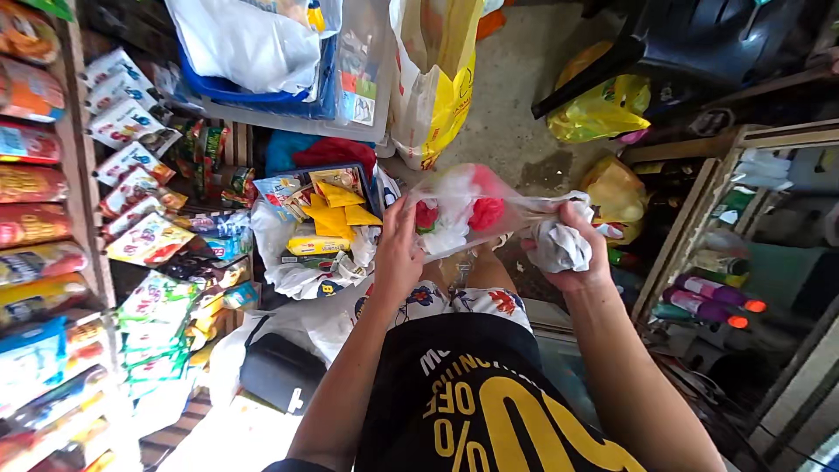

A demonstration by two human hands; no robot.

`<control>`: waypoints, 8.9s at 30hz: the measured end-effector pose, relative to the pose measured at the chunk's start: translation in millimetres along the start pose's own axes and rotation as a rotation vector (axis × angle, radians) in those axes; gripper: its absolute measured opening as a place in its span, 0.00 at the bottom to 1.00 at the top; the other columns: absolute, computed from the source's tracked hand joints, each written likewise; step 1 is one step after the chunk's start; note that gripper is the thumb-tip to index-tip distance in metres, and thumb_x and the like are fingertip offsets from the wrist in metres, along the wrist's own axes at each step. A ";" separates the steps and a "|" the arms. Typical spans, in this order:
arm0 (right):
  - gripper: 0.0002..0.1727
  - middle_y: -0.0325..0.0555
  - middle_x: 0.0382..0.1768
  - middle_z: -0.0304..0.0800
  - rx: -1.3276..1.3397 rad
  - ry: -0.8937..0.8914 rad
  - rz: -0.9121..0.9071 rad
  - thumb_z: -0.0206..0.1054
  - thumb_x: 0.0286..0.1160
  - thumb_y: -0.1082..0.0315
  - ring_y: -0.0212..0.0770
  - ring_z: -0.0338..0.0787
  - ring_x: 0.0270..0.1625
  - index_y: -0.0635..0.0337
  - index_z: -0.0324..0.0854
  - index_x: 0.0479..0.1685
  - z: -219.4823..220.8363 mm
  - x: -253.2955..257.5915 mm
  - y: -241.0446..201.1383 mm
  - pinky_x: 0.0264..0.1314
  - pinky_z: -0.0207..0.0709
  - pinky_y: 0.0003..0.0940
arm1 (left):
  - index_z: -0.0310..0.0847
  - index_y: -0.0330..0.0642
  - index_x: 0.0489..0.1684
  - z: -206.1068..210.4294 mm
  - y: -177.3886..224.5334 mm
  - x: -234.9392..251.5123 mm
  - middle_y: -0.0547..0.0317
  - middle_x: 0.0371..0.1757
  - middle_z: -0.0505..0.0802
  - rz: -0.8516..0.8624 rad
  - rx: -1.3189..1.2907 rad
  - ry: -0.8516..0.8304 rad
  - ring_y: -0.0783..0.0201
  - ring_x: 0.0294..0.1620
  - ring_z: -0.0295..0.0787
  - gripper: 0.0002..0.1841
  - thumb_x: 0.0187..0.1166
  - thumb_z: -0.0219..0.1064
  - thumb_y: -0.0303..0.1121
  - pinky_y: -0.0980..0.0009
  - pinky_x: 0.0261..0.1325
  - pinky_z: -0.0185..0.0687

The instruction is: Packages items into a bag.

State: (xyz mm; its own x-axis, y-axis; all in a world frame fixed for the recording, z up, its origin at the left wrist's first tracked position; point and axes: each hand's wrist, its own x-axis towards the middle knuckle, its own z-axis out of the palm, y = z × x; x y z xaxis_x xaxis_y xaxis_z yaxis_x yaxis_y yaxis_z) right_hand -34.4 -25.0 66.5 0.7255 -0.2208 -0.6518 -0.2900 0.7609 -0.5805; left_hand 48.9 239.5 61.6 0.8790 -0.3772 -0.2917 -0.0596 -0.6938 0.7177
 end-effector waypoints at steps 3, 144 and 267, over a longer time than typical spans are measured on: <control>0.21 0.38 0.36 0.93 0.009 0.037 -0.043 0.43 0.90 0.58 0.34 0.93 0.36 0.48 0.85 0.49 -4.5 -0.3 -1.4 0.37 0.89 0.31 | 0.66 0.37 0.87 1.2 -1.5 -1.3 0.44 0.91 0.64 -0.030 -0.002 0.026 0.45 0.77 0.79 0.44 0.59 0.74 0.14 0.47 0.63 0.87; 0.48 0.40 0.51 0.89 -0.248 -0.111 -0.091 0.70 0.63 0.67 0.31 0.89 0.45 0.39 0.55 0.91 -59.8 -96.9 -7.3 0.48 0.85 0.28 | 0.59 0.33 0.87 97.5 15.3 47.7 0.23 0.74 0.78 -0.014 0.074 -0.400 0.28 0.72 0.78 0.42 0.78 0.74 0.46 0.30 0.70 0.73; 0.19 0.35 0.40 0.90 -0.936 -0.052 -0.609 0.65 0.67 0.74 0.26 0.90 0.40 0.58 0.72 0.59 -45.6 -56.9 -21.4 0.43 0.87 0.25 | 0.90 0.40 0.47 97.0 105.4 13.0 0.54 0.49 0.94 -0.101 -1.134 -0.271 0.59 0.50 0.93 0.08 0.80 0.65 0.20 0.60 0.59 0.90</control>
State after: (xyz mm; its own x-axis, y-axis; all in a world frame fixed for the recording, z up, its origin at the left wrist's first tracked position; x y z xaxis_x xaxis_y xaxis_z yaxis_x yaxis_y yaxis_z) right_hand -98.0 -56.6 93.8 0.9254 -0.3578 -0.1251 -0.2171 -0.2298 -0.9487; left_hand 8.2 101.9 72.1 0.7180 -0.5649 -0.4065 0.5811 0.1652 0.7969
